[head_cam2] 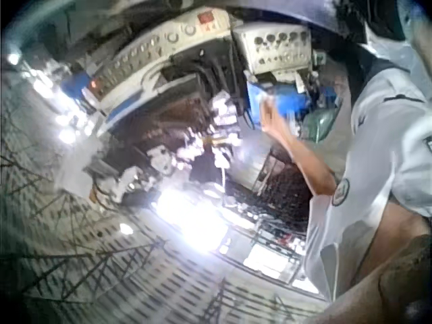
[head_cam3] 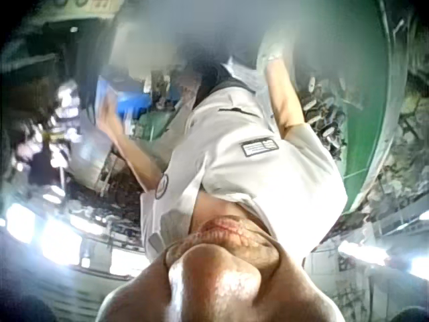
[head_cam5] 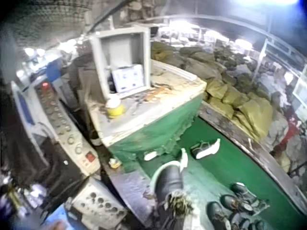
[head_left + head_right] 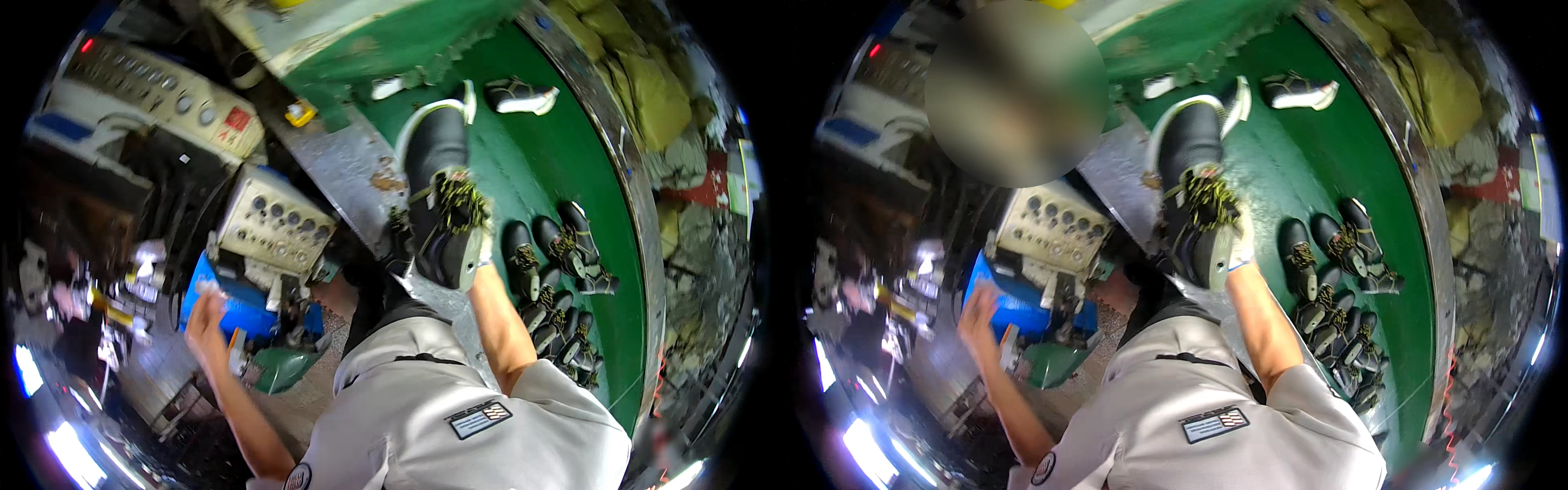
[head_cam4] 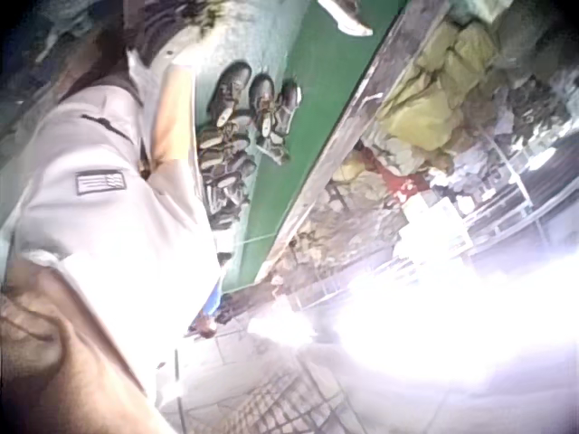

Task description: The person takes a shoe from a conveyor belt, positions it on the support of a lasting machine, operates the machine to secure the upper material to the sole, and places the shoe back onto the belt.

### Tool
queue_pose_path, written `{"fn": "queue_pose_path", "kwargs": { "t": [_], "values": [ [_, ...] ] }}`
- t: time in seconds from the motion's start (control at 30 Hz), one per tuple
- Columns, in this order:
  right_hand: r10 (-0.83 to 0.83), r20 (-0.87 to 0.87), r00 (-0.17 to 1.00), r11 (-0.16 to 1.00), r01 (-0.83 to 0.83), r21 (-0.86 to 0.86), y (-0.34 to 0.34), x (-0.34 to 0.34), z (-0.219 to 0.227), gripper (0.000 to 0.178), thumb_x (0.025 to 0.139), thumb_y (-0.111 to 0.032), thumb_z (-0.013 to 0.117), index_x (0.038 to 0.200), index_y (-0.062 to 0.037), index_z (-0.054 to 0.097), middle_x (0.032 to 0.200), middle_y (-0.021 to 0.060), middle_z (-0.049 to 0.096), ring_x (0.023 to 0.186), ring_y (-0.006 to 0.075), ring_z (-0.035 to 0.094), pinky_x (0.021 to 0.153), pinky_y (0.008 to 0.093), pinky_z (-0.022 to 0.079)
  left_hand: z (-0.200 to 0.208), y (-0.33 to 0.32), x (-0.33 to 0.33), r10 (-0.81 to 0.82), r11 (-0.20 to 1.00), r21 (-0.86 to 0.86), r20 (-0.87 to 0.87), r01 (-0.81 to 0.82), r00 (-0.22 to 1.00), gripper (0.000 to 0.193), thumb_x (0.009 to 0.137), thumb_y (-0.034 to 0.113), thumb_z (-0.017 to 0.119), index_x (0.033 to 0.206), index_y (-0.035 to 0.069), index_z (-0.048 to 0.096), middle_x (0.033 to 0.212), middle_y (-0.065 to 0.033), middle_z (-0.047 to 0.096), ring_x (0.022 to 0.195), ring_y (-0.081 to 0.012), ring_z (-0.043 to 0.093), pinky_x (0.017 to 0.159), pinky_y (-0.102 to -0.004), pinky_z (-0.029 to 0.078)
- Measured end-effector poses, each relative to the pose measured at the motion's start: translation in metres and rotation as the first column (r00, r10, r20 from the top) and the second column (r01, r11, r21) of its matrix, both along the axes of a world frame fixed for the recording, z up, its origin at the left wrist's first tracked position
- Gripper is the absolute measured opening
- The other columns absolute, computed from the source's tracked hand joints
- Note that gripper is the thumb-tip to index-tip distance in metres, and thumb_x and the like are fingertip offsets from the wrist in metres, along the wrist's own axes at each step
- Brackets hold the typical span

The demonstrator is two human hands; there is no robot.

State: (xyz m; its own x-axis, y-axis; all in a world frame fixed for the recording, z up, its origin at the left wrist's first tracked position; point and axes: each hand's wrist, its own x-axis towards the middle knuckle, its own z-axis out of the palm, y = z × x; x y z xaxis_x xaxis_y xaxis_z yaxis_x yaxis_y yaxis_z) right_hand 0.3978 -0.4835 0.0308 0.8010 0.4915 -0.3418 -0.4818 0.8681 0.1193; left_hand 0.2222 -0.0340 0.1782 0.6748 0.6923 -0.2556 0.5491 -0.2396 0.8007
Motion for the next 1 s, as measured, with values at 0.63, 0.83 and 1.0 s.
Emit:
{"fn": "queue_pose_path", "kwargs": {
  "t": [0.63,0.83,1.0],
  "values": [
    [0.829,0.197,0.523,0.536,-0.645,-0.544,0.4,-0.12,0.108,0.045,0.104,-0.03,0.056,0.144,-0.0085,0.052,0.127,0.0081,0.066,0.107,0.0192,0.068,0.092,0.0365,0.058,0.012,0.104,-0.077,0.578,0.772,-0.529,0.352,-0.352,0.737,0.042,0.085,0.005,0.079,0.123,-0.005,0.064,0.103,-0.0121,0.072,0.089,-0.0178,0.07,0.076,-0.0306,0.06],
    [0.795,0.282,0.538,0.594,-0.592,-0.544,0.47,-0.129,0.122,0.06,0.098,-0.023,0.066,0.149,0.0002,0.044,0.126,0.0103,0.066,0.107,0.0153,0.066,0.093,0.0306,0.055,0.006,0.14,-0.102,0.649,0.751,-0.56,0.528,-0.349,0.548,0.06,0.084,0.0,0.076,0.137,-0.009,0.051,0.122,-0.0216,0.068,0.101,-0.0228,0.07,0.088,-0.0331,0.058],
    [0.793,0.26,0.551,0.57,-0.52,-0.636,0.511,-0.12,0.12,0.046,0.099,-0.026,0.067,0.136,-0.0002,0.058,0.115,0.0074,0.071,0.099,0.0147,0.068,0.086,0.0306,0.056,-0.009,0.15,-0.083,0.649,0.753,-0.525,0.499,-0.396,0.574,0.043,0.093,0.012,0.068,0.131,-0.005,0.06,0.118,-0.0156,0.069,0.102,-0.0216,0.069,0.086,-0.0321,0.057]
  ]
}}
